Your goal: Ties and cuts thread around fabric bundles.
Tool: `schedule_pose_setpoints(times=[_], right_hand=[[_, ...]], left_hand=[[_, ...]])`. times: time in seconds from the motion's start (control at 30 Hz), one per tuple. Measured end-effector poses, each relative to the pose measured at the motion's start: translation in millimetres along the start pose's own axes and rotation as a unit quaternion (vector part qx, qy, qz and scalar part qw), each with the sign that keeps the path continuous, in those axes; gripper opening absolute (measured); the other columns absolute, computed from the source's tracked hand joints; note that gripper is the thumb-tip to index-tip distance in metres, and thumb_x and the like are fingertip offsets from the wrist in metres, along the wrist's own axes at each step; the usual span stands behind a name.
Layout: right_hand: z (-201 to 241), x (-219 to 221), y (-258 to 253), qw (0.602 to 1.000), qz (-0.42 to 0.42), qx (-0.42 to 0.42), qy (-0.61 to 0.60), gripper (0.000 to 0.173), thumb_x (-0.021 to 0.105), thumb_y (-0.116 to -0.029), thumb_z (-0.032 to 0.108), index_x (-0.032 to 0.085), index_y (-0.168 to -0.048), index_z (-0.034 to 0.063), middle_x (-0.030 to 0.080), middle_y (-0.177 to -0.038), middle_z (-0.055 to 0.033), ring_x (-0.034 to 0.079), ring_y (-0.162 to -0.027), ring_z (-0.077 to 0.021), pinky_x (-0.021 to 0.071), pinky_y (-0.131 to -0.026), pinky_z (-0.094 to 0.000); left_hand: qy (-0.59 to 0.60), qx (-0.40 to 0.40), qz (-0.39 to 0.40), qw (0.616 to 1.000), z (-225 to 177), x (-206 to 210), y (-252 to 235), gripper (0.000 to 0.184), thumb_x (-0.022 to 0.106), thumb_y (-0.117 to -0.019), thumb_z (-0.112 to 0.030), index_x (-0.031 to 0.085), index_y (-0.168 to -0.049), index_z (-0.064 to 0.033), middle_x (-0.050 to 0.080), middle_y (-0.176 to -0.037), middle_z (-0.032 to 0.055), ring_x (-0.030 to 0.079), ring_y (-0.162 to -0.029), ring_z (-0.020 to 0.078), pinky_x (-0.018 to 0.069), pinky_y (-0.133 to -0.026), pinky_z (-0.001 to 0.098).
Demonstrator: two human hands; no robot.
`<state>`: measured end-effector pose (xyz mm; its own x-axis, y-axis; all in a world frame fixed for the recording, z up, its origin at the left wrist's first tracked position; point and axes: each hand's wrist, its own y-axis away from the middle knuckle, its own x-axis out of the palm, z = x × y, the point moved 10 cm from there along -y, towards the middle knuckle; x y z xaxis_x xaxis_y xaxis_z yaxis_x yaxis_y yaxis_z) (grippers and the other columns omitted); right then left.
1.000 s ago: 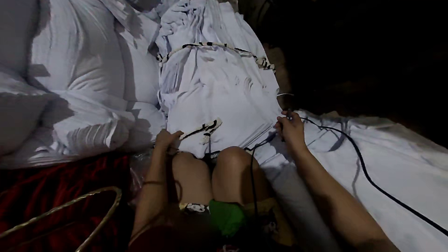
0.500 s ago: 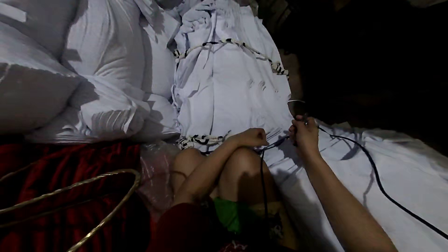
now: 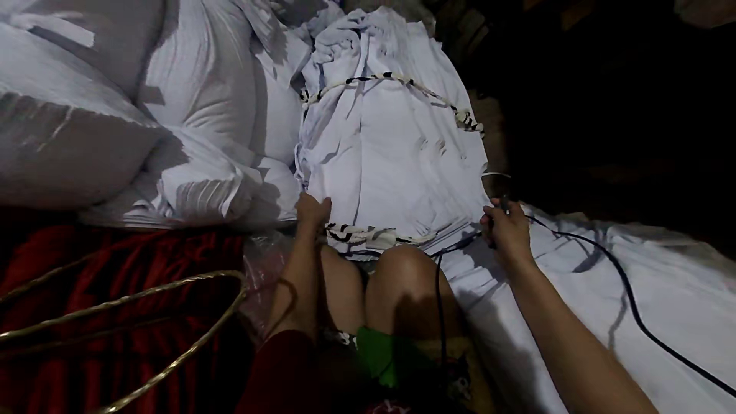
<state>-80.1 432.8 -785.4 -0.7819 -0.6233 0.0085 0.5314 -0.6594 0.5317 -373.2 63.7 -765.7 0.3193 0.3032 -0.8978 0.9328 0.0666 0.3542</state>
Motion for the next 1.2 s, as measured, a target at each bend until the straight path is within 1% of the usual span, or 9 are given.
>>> schedule_pose_setpoints(times=[0.27,0.47,0.57,0.67,0.77,0.87,0.97,1.1,1.2], right_hand=[[-1.4,3.1,0.4,1.000,0.011,0.010,0.004,0.034,0.047,-0.1076,0.010,0.041,-0.138,-0.0024,0.051,-0.070,-0.0001,0.041,-0.045,-0.0029,0.0345,-0.042,-0.0174],[-0.9,4.2,1.3,1.000,0.018,0.013,0.003,0.032,0.046,-0.1080,0.010,0.043,-0.138,-0.0021,0.051,-0.069,0.0001,0.039,-0.044,-0.0026,0.0325,-0.040,-0.0173],[-0.1,5.7,3.3,1.000,0.022,0.020,-0.002,0.032,0.046,-0.1084,0.010,0.043,-0.137,-0.0027,0.050,-0.069,0.0005,0.039,-0.043,-0.0021,0.0319,-0.039,-0.0167],[-1.1,6.2,3.2,0.999,0.023,0.028,0.001,0.032,0.046,-0.1083,0.010,0.043,-0.137,-0.0026,0.050,-0.068,0.0003,0.039,-0.043,-0.0026,0.0319,-0.039,-0.0171],[-1.3,7.8,1.6,0.999,0.033,0.022,0.009,0.031,0.046,-0.1081,0.010,0.045,-0.136,-0.0029,0.050,-0.068,0.0002,0.039,-0.043,-0.0031,0.0325,-0.039,-0.0178],[-1.2,9.9,1.2,0.999,0.037,0.018,0.012,0.031,0.045,-0.1087,0.011,0.044,-0.136,-0.0033,0.051,-0.069,-0.0003,0.040,-0.044,-0.0032,0.0331,-0.040,-0.0177],[-5.2,5.3,-1.0,1.000,0.020,0.020,0.007,0.032,0.045,-0.1089,0.013,0.044,-0.137,-0.0019,0.051,-0.071,0.0000,0.040,-0.045,-0.0030,0.0342,-0.041,-0.0177],[-1.7,-0.8,-4.8,1.000,0.005,0.003,-0.005,0.033,0.044,-0.1088,0.013,0.043,-0.138,-0.0030,0.050,-0.070,0.0009,0.039,-0.044,-0.0026,0.0338,-0.040,-0.0179],[-4.0,0.7,-3.4,1.000,0.014,0.007,-0.004,0.032,0.045,-0.1081,0.013,0.043,-0.137,-0.0025,0.050,-0.069,0.0021,0.039,-0.044,-0.0016,0.0334,-0.040,-0.0168]], left_hand=[[-0.036,0.157,-0.008,0.987,-16.2,-4.3,-23.3,0.053,0.069,-0.0973,-0.025,0.057,-0.137,0.0083,0.044,-0.150,0.0336,0.038,-0.141,0.0528,0.0331,-0.110,0.0694],[0.096,0.079,0.010,0.992,-5.5,-4.4,-23.9,0.065,0.077,-0.0910,-0.023,0.046,-0.141,0.0038,0.059,-0.128,0.0342,0.058,-0.119,0.0505,0.0445,-0.100,0.0667],[0.049,0.074,0.087,0.992,-19.7,-4.4,-23.7,0.073,0.077,-0.0925,-0.032,0.045,-0.147,0.0033,0.056,-0.136,0.0331,0.054,-0.128,0.0488,0.0398,-0.108,0.0658],[-0.074,0.114,0.128,0.982,-28.7,0.0,-32.7,0.076,0.077,-0.0910,-0.039,0.049,-0.146,0.0043,0.052,-0.143,0.0329,0.044,-0.138,0.0496,0.0242,-0.115,0.0708],[-0.077,0.157,0.103,0.979,-47.6,-9.5,-16.5,0.062,0.076,-0.0923,-0.036,0.059,-0.134,0.0062,0.061,-0.129,0.0328,0.055,-0.126,0.0489,0.0366,-0.110,0.0669],[0.020,0.217,0.091,0.972,-124.4,-14.6,41.4,0.052,0.071,-0.0965,-0.027,0.059,-0.131,0.0104,0.059,-0.128,0.0351,0.055,-0.124,0.0490,0.0413,-0.107,0.0636],[-0.035,0.306,0.128,0.943,-196.4,47.4,91.8,0.058,0.069,-0.0961,-0.035,0.058,-0.135,0.0067,0.062,-0.128,0.0321,0.058,-0.123,0.0471,0.0444,-0.105,0.0639],[-0.077,0.336,0.331,0.878,-211.2,143.1,134.9,0.069,0.066,-0.0980,-0.029,0.038,-0.149,0.0080,0.052,-0.140,0.0322,0.057,-0.125,0.0430,0.0467,-0.104,0.0589],[0.025,0.365,0.434,0.823,-203.8,145.4,173.2,0.046,0.054,-0.1058,-0.022,0.049,-0.142,0.0063,0.063,-0.121,0.0249,0.066,-0.095,0.0272,0.0552,-0.085,0.0416]])
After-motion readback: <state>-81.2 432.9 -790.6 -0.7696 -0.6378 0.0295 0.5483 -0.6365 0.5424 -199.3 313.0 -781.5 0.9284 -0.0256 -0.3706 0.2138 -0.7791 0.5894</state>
